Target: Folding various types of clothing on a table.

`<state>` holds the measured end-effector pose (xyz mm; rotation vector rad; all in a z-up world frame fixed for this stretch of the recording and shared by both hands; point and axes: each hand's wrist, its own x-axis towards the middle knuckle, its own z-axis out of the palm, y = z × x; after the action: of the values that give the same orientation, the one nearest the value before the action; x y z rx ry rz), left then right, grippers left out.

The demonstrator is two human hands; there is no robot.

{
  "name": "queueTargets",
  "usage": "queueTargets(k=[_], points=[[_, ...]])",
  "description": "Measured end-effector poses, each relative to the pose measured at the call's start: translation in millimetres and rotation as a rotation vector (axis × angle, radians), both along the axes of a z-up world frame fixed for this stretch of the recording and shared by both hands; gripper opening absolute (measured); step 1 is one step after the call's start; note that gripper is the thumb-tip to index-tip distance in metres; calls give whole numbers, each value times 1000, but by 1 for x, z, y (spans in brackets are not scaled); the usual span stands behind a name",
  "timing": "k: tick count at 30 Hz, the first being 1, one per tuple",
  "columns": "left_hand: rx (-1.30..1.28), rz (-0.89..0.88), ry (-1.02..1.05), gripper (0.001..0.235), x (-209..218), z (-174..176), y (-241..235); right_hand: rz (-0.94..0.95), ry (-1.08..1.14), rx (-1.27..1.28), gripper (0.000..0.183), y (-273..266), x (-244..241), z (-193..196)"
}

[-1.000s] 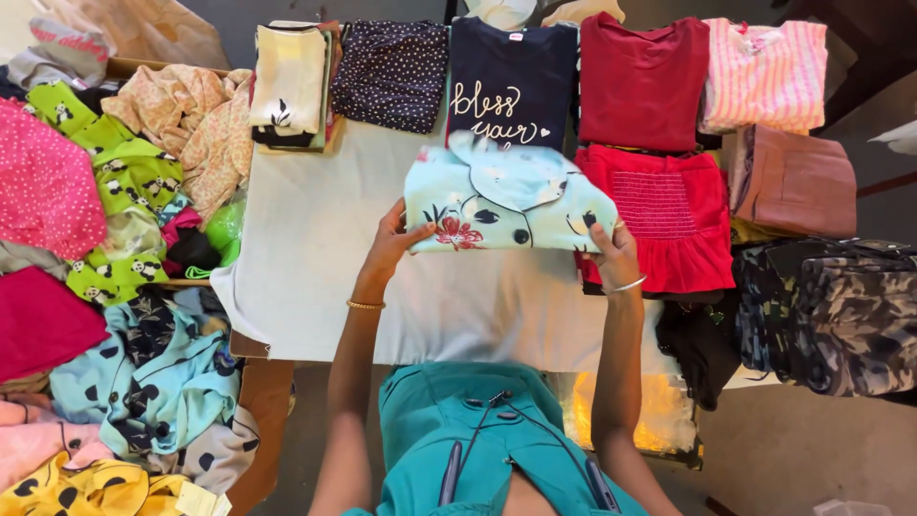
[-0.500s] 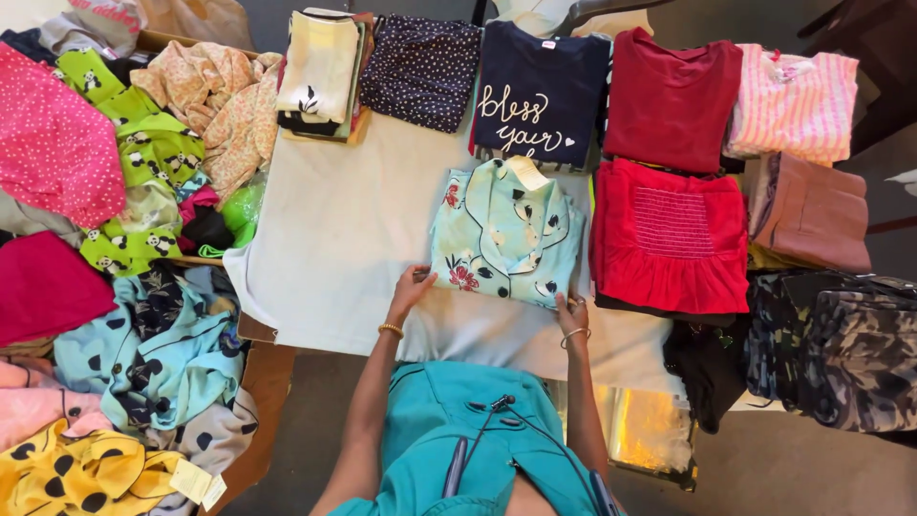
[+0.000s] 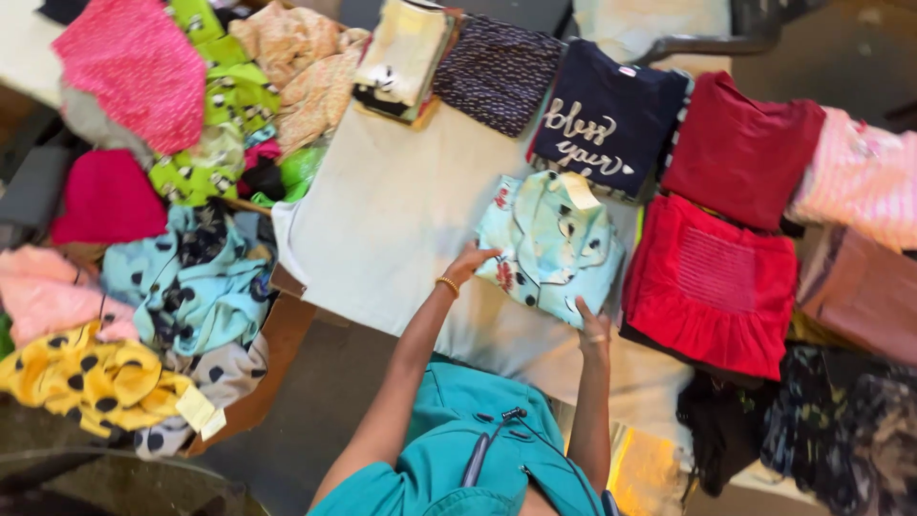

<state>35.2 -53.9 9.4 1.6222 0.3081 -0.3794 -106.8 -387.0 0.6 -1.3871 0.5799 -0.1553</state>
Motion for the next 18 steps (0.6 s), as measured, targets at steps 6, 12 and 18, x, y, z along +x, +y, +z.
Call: queueTargets(k=[6, 12, 18], points=[[-634, -58, 296, 43, -71, 112, 67, 81, 63, 594, 27, -5, -43, 81], [-714, 40, 192, 34, -76, 125, 175, 190, 62, 442, 28, 91, 11, 180], [-614, 71, -90, 46, 17, 195, 297, 335, -191, 404, 38, 223, 122, 245]])
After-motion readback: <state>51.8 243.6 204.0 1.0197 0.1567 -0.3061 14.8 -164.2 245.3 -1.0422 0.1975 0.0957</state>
